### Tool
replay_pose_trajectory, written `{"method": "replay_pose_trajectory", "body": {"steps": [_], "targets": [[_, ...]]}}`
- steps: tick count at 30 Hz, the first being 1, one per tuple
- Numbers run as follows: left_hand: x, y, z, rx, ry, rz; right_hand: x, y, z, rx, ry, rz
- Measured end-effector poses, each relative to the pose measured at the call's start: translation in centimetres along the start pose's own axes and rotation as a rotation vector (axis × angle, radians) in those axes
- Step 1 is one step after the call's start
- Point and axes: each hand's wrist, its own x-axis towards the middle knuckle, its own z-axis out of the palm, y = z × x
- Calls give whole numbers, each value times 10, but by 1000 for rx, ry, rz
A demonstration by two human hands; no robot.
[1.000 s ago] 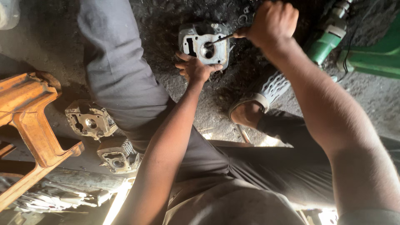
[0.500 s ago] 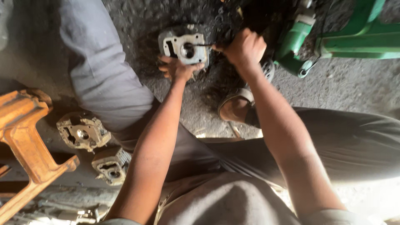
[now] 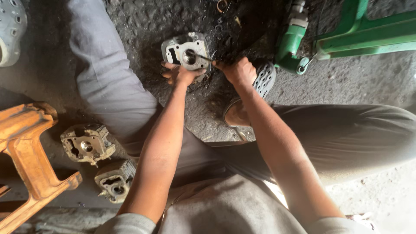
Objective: The person uses a tool to clean or scrape the internal surfaces of a metallic engine cylinder head while sitting on the floor, occasionally shifting the part to reach different areas.
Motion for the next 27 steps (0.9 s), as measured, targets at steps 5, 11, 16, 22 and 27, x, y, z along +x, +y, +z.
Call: {"method": "replay_pose_trajectory", "body": {"steps": [5,11,16,22,27], "targets": [[33,-3,-25,54,-91,124,4,5,18,63,-105,164],[74,1,-37,-31,187,528,0,21,56,344,-285,224],[73,15,-26,21,270,632,-25,16,55,625,-546,214],[77,-2,-34,36,314,530,-33,-9,72,621,-495,66],[71,-22,-33,-204,181,119,15,-19,133,-163,-267,-610]]}}
